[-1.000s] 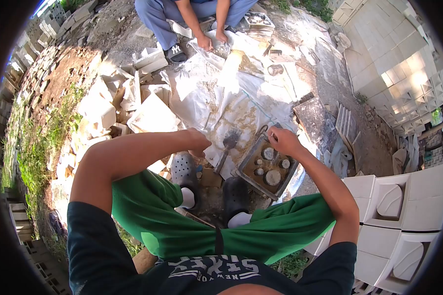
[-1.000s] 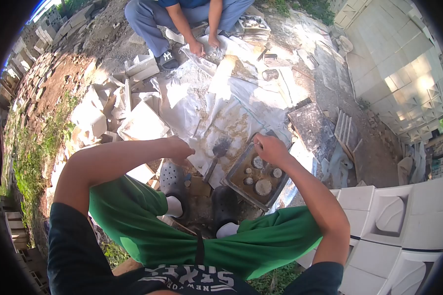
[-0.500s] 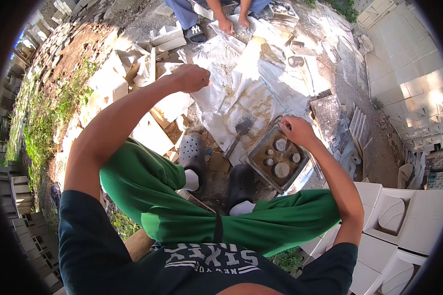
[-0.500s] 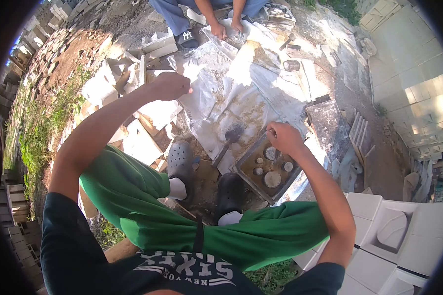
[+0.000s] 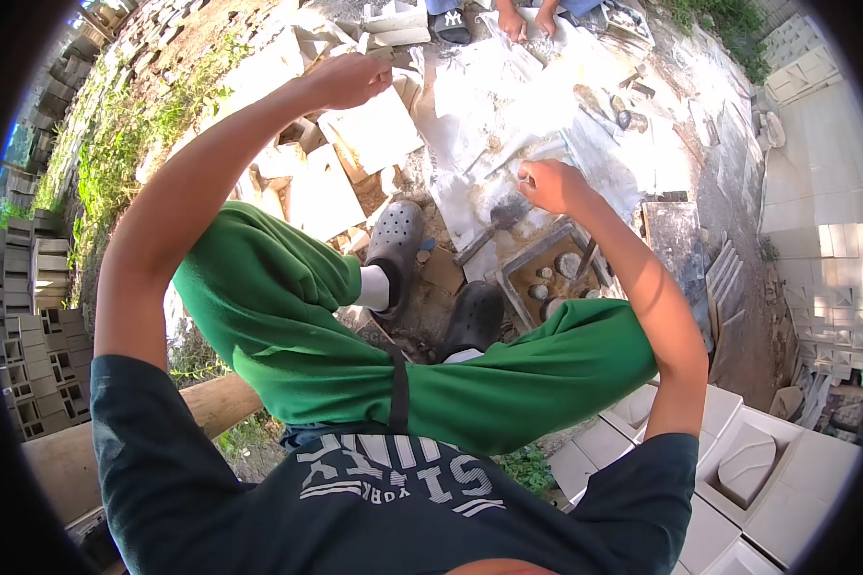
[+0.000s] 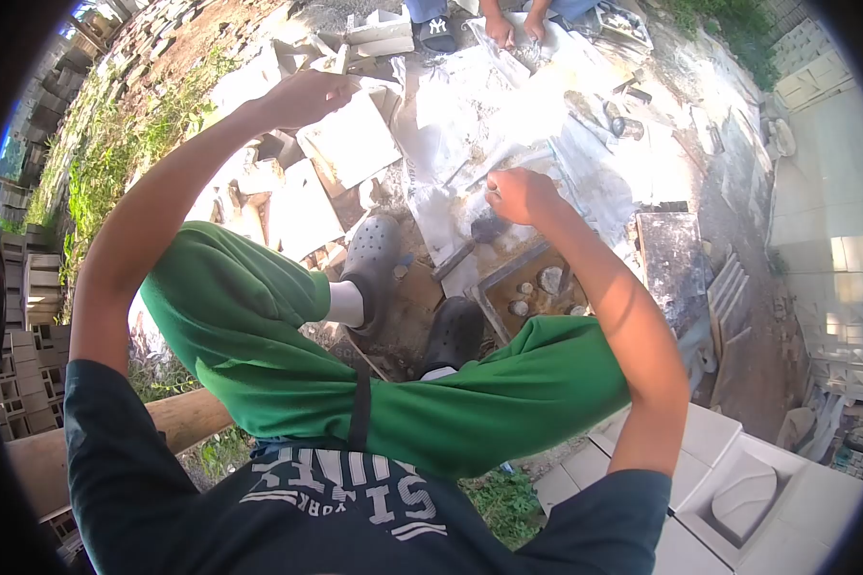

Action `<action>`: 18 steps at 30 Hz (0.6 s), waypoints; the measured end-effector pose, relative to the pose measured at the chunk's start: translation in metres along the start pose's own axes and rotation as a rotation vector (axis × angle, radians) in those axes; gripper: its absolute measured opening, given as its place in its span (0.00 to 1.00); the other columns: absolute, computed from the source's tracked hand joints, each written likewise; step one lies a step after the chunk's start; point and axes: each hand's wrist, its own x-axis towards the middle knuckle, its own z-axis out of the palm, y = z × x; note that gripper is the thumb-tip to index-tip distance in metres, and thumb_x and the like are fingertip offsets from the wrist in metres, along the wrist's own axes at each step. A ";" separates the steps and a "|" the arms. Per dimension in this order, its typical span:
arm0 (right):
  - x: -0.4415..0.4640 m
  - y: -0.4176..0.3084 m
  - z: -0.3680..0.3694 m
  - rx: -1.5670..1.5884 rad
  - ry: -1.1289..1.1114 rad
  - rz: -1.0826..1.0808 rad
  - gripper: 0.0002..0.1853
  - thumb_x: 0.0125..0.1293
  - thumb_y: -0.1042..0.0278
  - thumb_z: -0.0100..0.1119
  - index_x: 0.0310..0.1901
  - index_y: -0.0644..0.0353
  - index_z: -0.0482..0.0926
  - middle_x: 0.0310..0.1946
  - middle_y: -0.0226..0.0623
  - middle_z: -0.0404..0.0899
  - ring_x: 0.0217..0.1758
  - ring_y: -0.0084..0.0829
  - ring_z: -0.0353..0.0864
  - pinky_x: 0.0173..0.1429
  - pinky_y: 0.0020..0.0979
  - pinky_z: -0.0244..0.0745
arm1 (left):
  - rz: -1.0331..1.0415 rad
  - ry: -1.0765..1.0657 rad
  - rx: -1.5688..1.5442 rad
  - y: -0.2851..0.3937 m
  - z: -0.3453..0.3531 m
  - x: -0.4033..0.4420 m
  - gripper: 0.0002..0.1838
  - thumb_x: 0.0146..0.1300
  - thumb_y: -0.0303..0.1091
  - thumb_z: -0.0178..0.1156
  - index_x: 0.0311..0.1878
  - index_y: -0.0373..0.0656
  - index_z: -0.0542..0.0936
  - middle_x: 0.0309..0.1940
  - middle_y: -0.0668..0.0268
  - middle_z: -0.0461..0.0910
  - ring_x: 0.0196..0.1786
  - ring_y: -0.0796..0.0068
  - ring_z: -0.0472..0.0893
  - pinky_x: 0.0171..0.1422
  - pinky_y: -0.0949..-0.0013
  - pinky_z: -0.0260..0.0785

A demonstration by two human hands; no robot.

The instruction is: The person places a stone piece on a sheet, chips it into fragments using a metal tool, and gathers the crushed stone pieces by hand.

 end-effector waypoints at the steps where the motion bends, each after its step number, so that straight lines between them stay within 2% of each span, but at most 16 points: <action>1: 0.008 -0.006 -0.003 0.001 -0.002 -0.012 0.13 0.62 0.57 0.53 0.41 0.56 0.77 0.35 0.42 0.81 0.42 0.43 0.80 0.46 0.42 0.74 | -0.012 -0.002 0.002 0.011 -0.012 -0.002 0.14 0.67 0.42 0.48 0.41 0.43 0.77 0.29 0.60 0.80 0.36 0.62 0.81 0.42 0.57 0.71; 3: 0.018 -0.015 -0.011 0.002 -0.064 0.022 0.14 0.63 0.56 0.52 0.42 0.56 0.76 0.39 0.42 0.80 0.44 0.42 0.80 0.48 0.41 0.74 | -0.062 -0.134 0.047 0.038 -0.031 -0.005 0.15 0.67 0.43 0.49 0.37 0.42 0.77 0.30 0.60 0.80 0.38 0.64 0.81 0.42 0.58 0.72; 7: 0.023 -0.025 -0.012 -0.042 -0.066 -0.037 0.15 0.63 0.54 0.51 0.41 0.57 0.77 0.39 0.43 0.80 0.46 0.42 0.79 0.48 0.42 0.74 | -0.079 -0.225 0.025 0.070 -0.038 -0.003 0.15 0.66 0.45 0.51 0.36 0.43 0.78 0.27 0.61 0.80 0.37 0.65 0.81 0.42 0.59 0.71; 9: 0.019 -0.020 -0.017 -0.042 -0.131 0.044 0.16 0.62 0.54 0.50 0.42 0.57 0.77 0.39 0.43 0.81 0.46 0.42 0.80 0.49 0.42 0.74 | 0.174 0.014 0.168 0.070 -0.026 0.003 0.17 0.66 0.45 0.50 0.31 0.42 0.78 0.22 0.62 0.78 0.30 0.62 0.80 0.40 0.60 0.71; 10: 0.016 -0.018 -0.020 -0.043 -0.184 0.105 0.17 0.62 0.53 0.50 0.43 0.58 0.77 0.39 0.44 0.81 0.46 0.42 0.80 0.49 0.41 0.74 | 0.167 0.081 0.104 0.073 -0.021 0.005 0.18 0.66 0.44 0.49 0.29 0.41 0.78 0.19 0.61 0.77 0.25 0.58 0.79 0.37 0.60 0.71; 11: 0.011 -0.011 -0.020 -0.043 -0.192 0.125 0.17 0.62 0.53 0.50 0.43 0.58 0.77 0.39 0.44 0.81 0.46 0.42 0.80 0.49 0.41 0.74 | 0.184 0.080 0.090 0.076 -0.016 0.009 0.18 0.66 0.44 0.49 0.29 0.41 0.78 0.19 0.61 0.77 0.25 0.58 0.79 0.37 0.60 0.71; 13: -0.002 0.010 -0.019 -0.186 -0.450 0.273 0.22 0.60 0.50 0.53 0.47 0.61 0.77 0.42 0.46 0.81 0.47 0.43 0.79 0.50 0.41 0.74 | 0.156 -0.053 -0.055 0.082 -0.012 0.018 0.21 0.67 0.46 0.49 0.27 0.40 0.79 0.18 0.59 0.78 0.24 0.57 0.79 0.35 0.60 0.71; 15: -0.024 0.034 -0.018 -0.105 -0.469 0.326 0.25 0.58 0.48 0.56 0.47 0.61 0.77 0.42 0.47 0.80 0.47 0.42 0.80 0.50 0.39 0.74 | 0.210 -0.026 -0.158 0.081 0.005 0.026 0.23 0.66 0.48 0.49 0.26 0.39 0.80 0.17 0.58 0.78 0.24 0.58 0.79 0.34 0.59 0.70; 17: -0.049 0.056 -0.014 -0.038 -0.495 0.373 0.27 0.56 0.45 0.59 0.48 0.62 0.77 0.43 0.48 0.80 0.48 0.41 0.80 0.50 0.36 0.73 | 0.131 -0.121 -0.204 0.090 0.019 0.035 0.24 0.65 0.51 0.49 0.26 0.40 0.79 0.17 0.56 0.77 0.23 0.58 0.79 0.34 0.59 0.71; 18: -0.060 0.061 -0.012 0.070 -0.421 0.385 0.30 0.55 0.43 0.60 0.49 0.62 0.77 0.44 0.47 0.80 0.48 0.40 0.79 0.51 0.36 0.73 | 0.138 -0.127 -0.220 0.093 0.030 0.041 0.24 0.65 0.51 0.49 0.26 0.40 0.79 0.17 0.56 0.77 0.23 0.58 0.79 0.34 0.59 0.71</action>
